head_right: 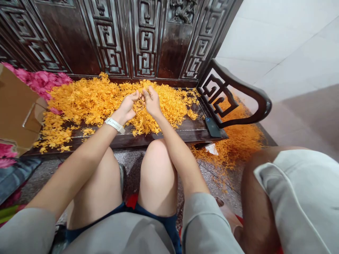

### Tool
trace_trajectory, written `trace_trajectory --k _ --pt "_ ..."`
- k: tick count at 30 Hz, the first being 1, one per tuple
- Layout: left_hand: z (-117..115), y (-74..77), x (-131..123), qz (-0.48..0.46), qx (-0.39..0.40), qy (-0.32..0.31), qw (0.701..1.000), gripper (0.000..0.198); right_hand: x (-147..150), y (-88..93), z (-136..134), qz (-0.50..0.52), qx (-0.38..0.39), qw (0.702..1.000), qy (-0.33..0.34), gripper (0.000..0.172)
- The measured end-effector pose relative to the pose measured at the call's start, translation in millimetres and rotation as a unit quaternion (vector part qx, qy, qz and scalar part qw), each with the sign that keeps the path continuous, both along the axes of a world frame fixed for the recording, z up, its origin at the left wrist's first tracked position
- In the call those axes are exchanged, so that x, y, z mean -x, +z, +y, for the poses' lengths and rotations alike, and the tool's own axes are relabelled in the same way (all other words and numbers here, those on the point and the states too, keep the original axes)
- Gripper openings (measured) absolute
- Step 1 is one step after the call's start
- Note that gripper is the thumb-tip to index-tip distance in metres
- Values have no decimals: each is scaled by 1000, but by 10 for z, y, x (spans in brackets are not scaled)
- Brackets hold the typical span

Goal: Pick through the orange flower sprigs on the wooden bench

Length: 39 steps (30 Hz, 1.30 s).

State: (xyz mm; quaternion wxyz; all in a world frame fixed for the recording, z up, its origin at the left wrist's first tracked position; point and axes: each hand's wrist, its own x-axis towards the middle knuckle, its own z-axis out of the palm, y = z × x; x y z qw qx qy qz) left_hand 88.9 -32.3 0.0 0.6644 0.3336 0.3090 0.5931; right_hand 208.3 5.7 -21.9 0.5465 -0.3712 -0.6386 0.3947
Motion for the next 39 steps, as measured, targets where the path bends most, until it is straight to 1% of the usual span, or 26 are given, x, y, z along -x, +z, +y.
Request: trace_trajectory --k 1,3,6,8,10,13,15,16,18,21,23,25,26,27,29,31,33,35,36,38,39 --pt "-6 14 -9 -15 4 3 1000 27 17 22 -21 28 19 999 11 67" --pt "-21 53 -4 -35 12 -15 999 28 45 62 -64 78 59 995 32 66" --pt "-52 122 25 -13 13 -47 999 31 53 105 -110 120 125 983 56 63" --pt "-83 164 11 16 12 -35 999 33 33 121 -111 143 162 975 56 60" --pt "-116 193 -45 35 7 -9 999 31 -4 129 -86 173 184 967 37 58" --pt "-131 211 -133 45 -16 6 999 29 -89 142 -26 196 181 964 8 57" --pt "-103 214 -123 62 -27 7 998 30 -175 148 3 188 157 969 13 56" --pt "-81 216 -87 74 -33 14 997 31 -225 147 12 185 143 972 18 55" --pt "-30 223 33 100 -46 49 993 31 -332 134 22 195 127 972 8 52" --pt "34 239 236 104 -62 113 986 29 -457 81 41 207 146 967 -36 47" --pt "64 235 321 90 -65 130 985 32 -497 31 71 188 174 966 -41 44" --pt "90 210 350 79 -64 136 985 34 -509 -16 108 150 193 969 -46 41" --pt "102 191 347 77 -64 139 985 36 -511 -37 125 123 197 971 -61 42" --pt "113 170 336 78 -66 143 984 38 -513 -55 138 92 192 973 -88 45" --pt "127 129 300 87 -70 148 983 45 -525 -84 149 22 155 975 -158 51" --pt "128 96 262 100 -75 151 981 50 -552 -106 146 -48 103 970 -217 49" --pt "119 76 238 115 -78 155 978 52 -588 -126 141 -108 57 961 -248 45" --pt "106 70 235 138 -78 164 974 50 -624 -148 150 -145 31 953 -265 40" --pt "102 70 240 156 -76 173 970 48 -640 -160 160 -151 23 951 -269 35" --pt "97 74 259 195 -69 200 958 42 -657 -176 184 -142 23 954 -264 16" --pt "98 75 269 210 -63 218 951 40 -655 -176 189 -134 26 957 -255 13"
